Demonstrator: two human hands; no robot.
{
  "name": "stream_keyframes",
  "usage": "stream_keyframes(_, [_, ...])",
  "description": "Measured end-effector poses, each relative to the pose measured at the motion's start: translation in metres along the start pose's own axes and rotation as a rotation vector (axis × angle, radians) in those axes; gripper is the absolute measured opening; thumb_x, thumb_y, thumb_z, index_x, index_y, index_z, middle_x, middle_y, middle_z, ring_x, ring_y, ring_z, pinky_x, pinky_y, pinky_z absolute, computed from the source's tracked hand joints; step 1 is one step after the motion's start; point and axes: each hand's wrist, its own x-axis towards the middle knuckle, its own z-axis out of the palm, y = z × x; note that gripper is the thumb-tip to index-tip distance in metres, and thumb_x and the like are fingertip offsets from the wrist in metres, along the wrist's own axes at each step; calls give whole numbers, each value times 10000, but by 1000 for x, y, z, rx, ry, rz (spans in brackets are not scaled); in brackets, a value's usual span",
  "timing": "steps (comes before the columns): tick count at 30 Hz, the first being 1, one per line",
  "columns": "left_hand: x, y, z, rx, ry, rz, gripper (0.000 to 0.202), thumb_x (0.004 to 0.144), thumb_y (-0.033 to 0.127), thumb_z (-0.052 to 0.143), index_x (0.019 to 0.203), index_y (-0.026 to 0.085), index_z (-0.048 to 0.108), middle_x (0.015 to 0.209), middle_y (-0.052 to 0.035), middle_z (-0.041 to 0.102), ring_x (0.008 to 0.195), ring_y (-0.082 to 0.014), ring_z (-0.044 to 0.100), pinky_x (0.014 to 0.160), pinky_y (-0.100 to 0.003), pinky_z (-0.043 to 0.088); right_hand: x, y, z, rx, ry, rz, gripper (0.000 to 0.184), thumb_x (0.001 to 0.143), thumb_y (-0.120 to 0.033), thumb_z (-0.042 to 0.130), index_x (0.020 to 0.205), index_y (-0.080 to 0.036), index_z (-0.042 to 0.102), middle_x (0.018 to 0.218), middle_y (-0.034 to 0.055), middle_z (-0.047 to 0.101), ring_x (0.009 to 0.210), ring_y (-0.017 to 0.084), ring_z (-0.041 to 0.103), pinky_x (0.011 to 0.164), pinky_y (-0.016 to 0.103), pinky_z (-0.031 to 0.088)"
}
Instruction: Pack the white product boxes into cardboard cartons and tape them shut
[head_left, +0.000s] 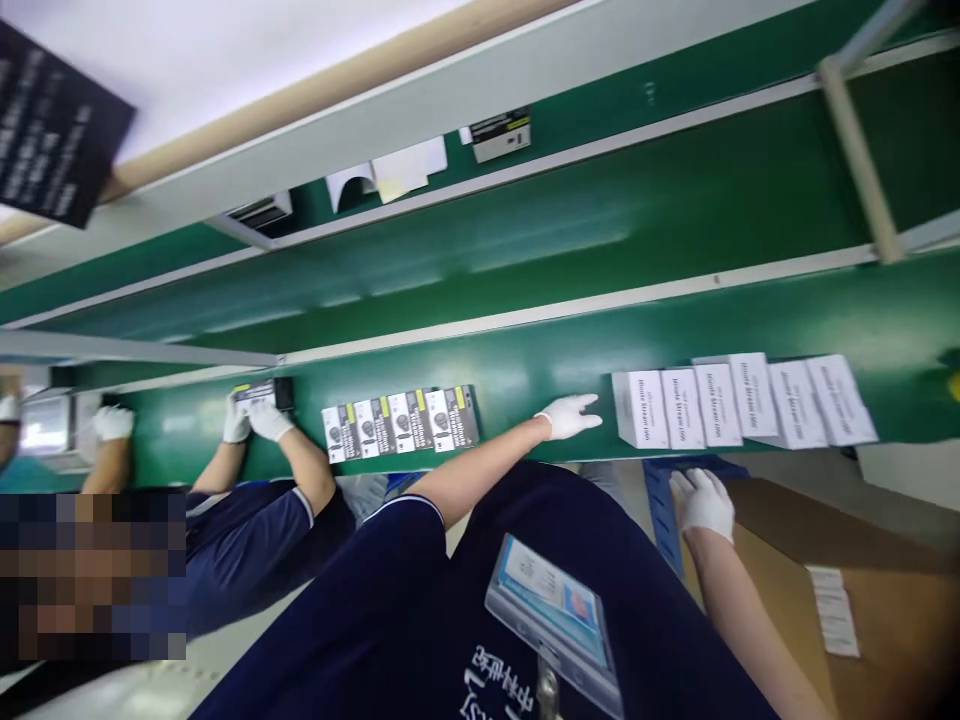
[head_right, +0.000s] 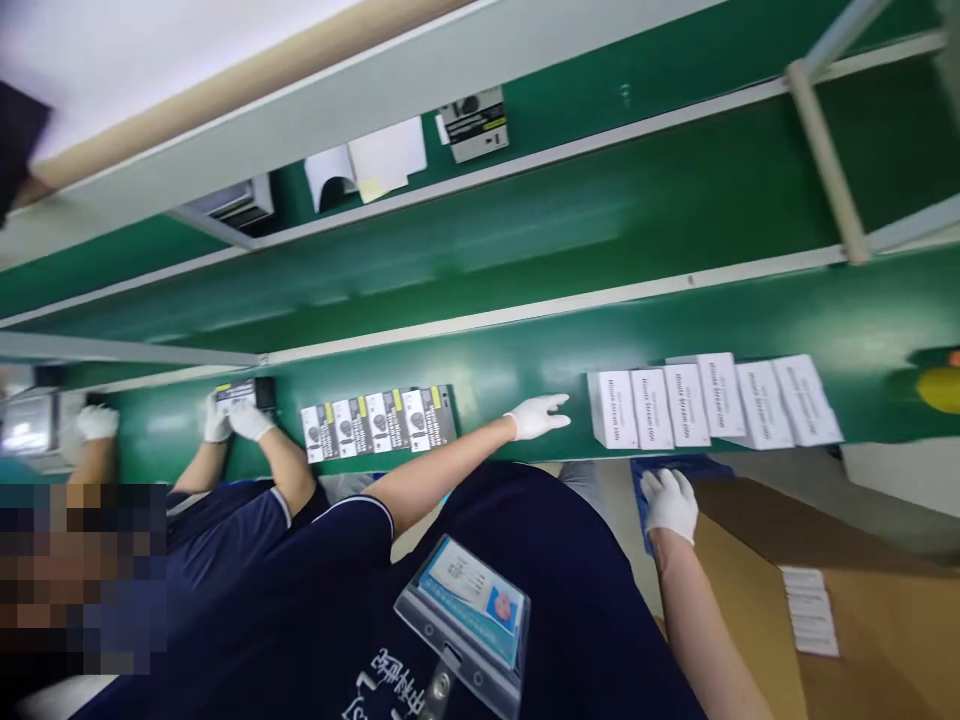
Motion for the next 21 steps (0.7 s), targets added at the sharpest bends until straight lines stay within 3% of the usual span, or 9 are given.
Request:
stream_keyframes(2, [-38, -27, -50, 198, 126, -84, 660, 882, 438, 704, 1499, 259, 551, 1581, -93, 517, 1482, -296, 446, 1247, -372, 319, -10, 21, 11, -107, -134, 88, 364, 647, -376, 757, 979, -286, 636, 1052, 85, 752, 967, 288, 781, 1003, 494, 606])
stream_keyframes(5, [-107, -70, -116, 321, 267, -236, 926, 737, 333, 825, 1569, 205, 439, 1630, -186, 418, 1541, -431, 292, 1271, -559, 181, -36, 43, 41, -244, -377, 198, 288, 657, -387, 790, 906, -275, 700, 973, 111, 781, 897, 308, 788, 944, 483, 639])
stream_keyframes(8, [-157, -107, -146, 523, 296, -439, 1209, 575, 382, 924, 1614, 220, 327, 1636, -217, 377, 1556, -491, 177, 1235, -651, 149, -59, 48, 78, -383, -574, 207, 284, 703, -374, 799, 948, -245, 734, 1016, 124, 794, 924, 294, 783, 985, 474, 617])
stream_keyframes(11, [-167, -129, -136, 634, 288, -503, 1320, 537, 516, 933, 1639, 229, 266, 1581, -243, 418, 1556, -510, 120, 1205, -703, 106, -72, 46, 112, -465, -691, 190, 277, 747, -344, 797, 992, -223, 752, 1058, 115, 791, 957, 277, 773, 997, 463, 602])
stream_keyframes(14, [-146, -131, -101, 697, 341, -461, 1314, 533, 572, 927, 1636, 263, 283, 1527, -244, 449, 1526, -521, 170, 1195, -713, 87, -78, 45, 136, -484, -746, 170, 253, 759, -299, 803, 990, -205, 760, 1024, 99, 786, 949, 261, 760, 1023, 470, 577])
stream_keyframes(17, [-115, -121, -61, 637, 422, -443, 1302, 522, 585, 924, 1623, 272, 304, 1495, -240, 430, 1445, -509, 307, 1165, -664, 252, -85, 49, 156, -492, -809, 139, 296, 741, -246, 814, 1032, -214, 767, 1061, 73, 779, 1007, 254, 732, 1071, 505, 536])
stream_keyframes(19, [-96, -112, -38, 536, 457, -425, 1318, 509, 585, 929, 1618, 251, 298, 1465, -231, 420, 1393, -472, 379, 1107, -569, 388, -88, 54, 169, -482, -845, 119, 404, 714, -194, 822, 1111, -242, 761, 1156, 55, 765, 1093, 251, 703, 1102, 509, 510])
stream_keyframes(21, [-82, -106, -22, 442, 502, -389, 1293, 533, 550, 933, 1609, 229, 291, 1447, -214, 413, 1369, -419, 422, 1079, -476, 443, -89, 58, 180, -465, -859, 93, 502, 693, -138, 817, 1173, -267, 747, 1250, 32, 738, 1193, 236, 659, 1149, 467, 475])
